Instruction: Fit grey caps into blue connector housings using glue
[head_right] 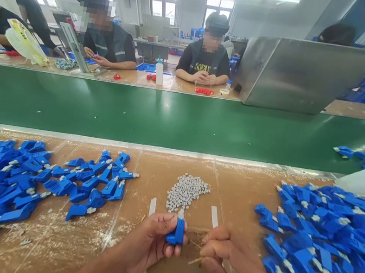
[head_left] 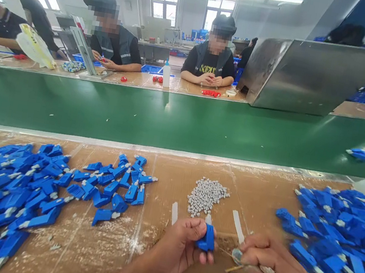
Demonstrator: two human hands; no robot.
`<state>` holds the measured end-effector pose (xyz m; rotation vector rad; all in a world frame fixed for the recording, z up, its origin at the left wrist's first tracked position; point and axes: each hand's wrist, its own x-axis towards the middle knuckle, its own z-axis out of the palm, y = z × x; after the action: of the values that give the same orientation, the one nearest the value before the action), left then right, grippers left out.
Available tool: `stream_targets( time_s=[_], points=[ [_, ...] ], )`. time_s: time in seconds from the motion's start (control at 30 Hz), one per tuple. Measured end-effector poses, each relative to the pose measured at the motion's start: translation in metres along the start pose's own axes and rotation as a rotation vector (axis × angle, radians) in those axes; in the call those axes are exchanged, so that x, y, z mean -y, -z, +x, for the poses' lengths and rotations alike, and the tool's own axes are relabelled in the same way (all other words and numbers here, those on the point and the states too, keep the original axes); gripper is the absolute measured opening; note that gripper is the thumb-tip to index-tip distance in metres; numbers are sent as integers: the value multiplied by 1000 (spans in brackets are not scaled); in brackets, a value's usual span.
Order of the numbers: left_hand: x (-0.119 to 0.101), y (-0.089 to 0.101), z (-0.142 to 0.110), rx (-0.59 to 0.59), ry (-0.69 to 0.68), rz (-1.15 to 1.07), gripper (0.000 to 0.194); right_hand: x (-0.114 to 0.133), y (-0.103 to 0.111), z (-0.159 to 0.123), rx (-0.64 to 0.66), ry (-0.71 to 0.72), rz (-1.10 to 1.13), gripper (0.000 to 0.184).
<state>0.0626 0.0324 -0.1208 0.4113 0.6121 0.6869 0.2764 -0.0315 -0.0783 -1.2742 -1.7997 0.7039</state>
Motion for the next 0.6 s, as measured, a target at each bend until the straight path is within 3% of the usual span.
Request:
stream_targets(
  time_s=[0.13,0.23,0.33,0.5,0.6],
  points=[
    [-1,-2,-2,-1,11,-9,39,11,10,-25,233,-68,5,23],
    [-4,-3,-4,-8,7,-47,32,3,8,-28,161,-108,-91,12],
    [-15,-2,-7,-39,-25,-104,25,-16,5,-8,79,-126,-178,17],
    [-38,8,-8,-169,-236,-182,21,-43,-11,47,146,4,-300,21],
    [-42,12,-5,-250,-268,-223,17,-49,-25,67,209,61,-298,24]
  ],
)
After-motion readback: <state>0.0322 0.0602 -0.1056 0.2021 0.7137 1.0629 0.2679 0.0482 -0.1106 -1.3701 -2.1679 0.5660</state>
